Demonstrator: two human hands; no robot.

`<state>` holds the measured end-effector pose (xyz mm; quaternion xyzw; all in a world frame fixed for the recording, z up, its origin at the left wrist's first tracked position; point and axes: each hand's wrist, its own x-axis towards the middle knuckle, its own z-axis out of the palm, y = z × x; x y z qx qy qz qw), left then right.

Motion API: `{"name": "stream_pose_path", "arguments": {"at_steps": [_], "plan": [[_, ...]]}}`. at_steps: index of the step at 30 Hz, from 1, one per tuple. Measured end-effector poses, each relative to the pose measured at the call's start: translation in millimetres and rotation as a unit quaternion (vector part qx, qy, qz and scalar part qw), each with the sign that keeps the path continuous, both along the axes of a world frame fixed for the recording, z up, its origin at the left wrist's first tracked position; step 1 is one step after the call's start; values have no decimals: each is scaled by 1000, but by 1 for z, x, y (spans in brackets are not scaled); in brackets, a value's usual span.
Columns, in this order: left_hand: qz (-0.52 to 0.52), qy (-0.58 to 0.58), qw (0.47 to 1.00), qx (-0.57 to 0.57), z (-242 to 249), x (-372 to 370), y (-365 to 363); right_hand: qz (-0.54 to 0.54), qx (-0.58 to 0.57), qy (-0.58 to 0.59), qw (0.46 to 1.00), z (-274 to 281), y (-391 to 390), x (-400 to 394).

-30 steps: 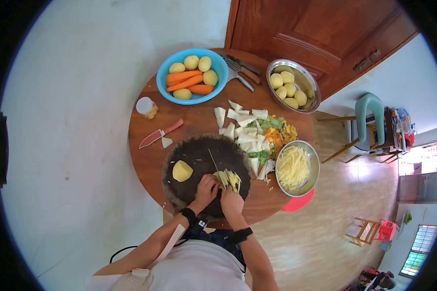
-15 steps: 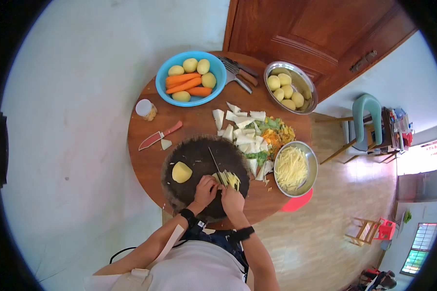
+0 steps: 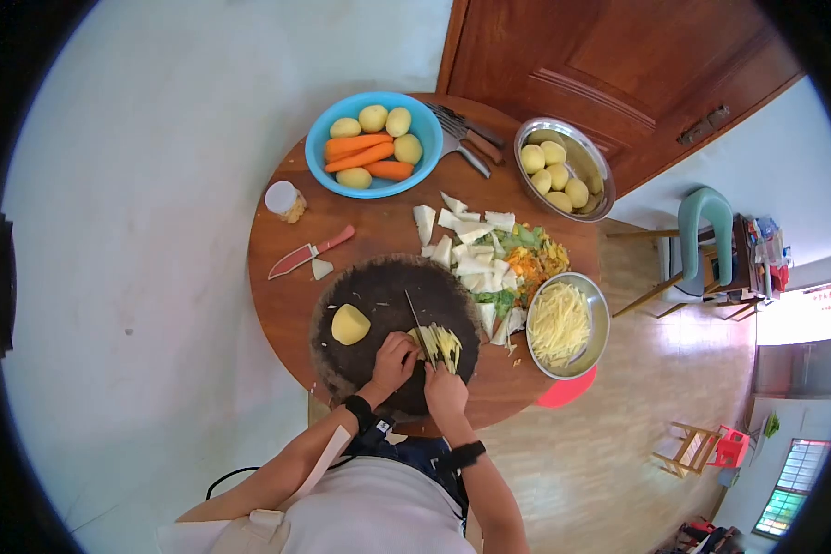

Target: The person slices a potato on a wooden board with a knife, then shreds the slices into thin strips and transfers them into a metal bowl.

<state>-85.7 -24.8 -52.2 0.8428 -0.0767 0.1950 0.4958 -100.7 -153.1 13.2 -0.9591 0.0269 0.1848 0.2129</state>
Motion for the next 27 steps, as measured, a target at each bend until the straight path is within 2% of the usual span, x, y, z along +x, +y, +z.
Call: {"name": "stream_pose_path", "arguments": {"at_steps": [7, 9, 14, 27], "plan": [[-7, 7, 1000, 14, 12, 3, 3, -21, 5, -21, 1000, -8, 6, 7], [38, -11, 997, 61, 22, -2, 4, -21, 4, -18, 1000, -7, 5, 9], [26, 11, 998, 49, 5, -7, 6, -26, 3, -28, 999, -6, 6, 7], [17, -2, 1000, 19, 4, -4, 7, 22, -15, 8, 1000, 12, 4, -6]]}}
